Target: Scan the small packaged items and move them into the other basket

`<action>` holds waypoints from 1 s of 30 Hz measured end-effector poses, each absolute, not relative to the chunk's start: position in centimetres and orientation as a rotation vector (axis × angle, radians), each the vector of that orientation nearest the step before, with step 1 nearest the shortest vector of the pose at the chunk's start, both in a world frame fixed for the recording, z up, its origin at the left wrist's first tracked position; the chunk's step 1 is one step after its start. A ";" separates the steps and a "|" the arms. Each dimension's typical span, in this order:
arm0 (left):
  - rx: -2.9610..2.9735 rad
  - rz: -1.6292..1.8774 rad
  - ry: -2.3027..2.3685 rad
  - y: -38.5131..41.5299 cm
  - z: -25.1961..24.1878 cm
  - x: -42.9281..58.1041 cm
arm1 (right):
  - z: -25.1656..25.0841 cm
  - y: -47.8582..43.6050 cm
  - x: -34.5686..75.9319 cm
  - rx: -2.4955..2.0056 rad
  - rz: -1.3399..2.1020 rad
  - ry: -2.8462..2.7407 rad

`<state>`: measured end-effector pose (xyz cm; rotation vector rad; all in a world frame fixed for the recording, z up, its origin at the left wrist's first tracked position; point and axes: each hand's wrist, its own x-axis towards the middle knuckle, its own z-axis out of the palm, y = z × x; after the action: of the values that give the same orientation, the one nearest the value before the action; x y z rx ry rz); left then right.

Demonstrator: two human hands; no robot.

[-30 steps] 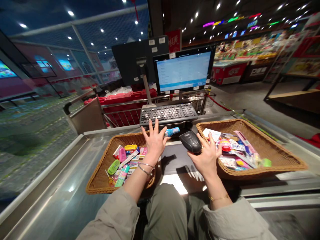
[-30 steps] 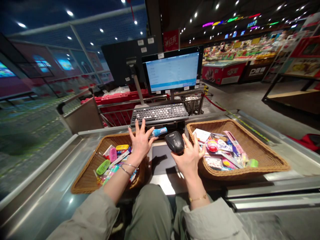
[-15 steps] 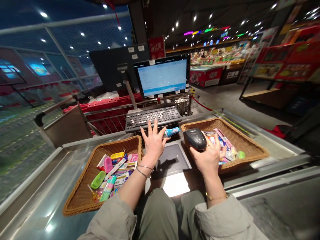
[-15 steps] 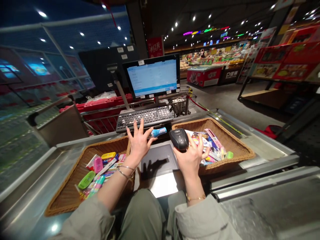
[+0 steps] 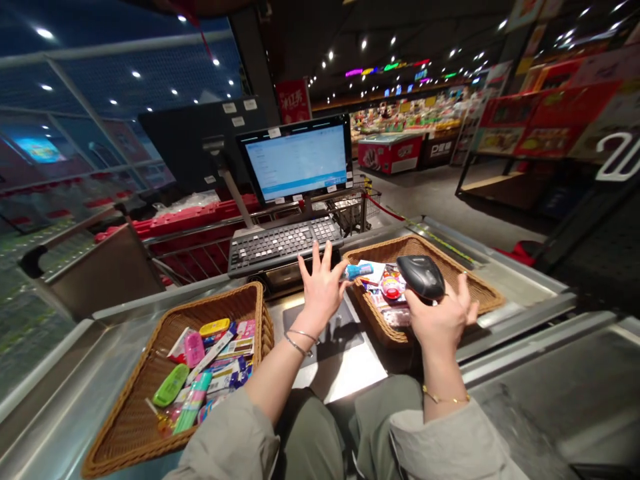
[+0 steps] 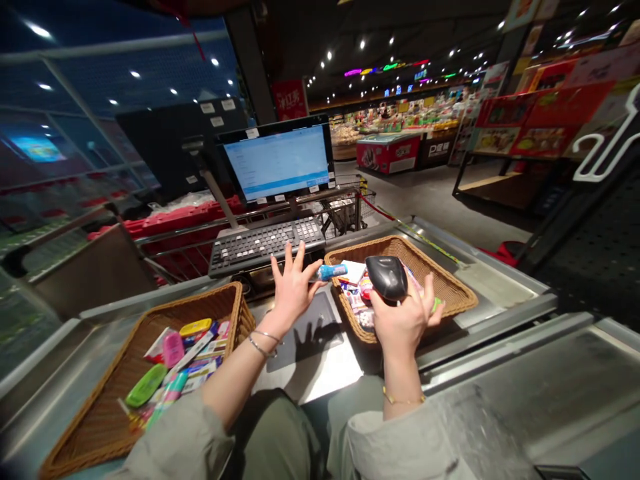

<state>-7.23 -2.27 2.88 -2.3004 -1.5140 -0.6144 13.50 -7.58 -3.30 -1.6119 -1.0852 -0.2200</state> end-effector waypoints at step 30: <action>-2.487 -0.626 -1.306 -1.2 1.2 3.9 | -2.4 -8.6 17.9 -1.680 -0.272 -0.620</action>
<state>3.91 -1.15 1.20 -2.4875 -1.3055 -0.6263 17.86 -8.60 -2.44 -1.6801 -0.6199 -0.2724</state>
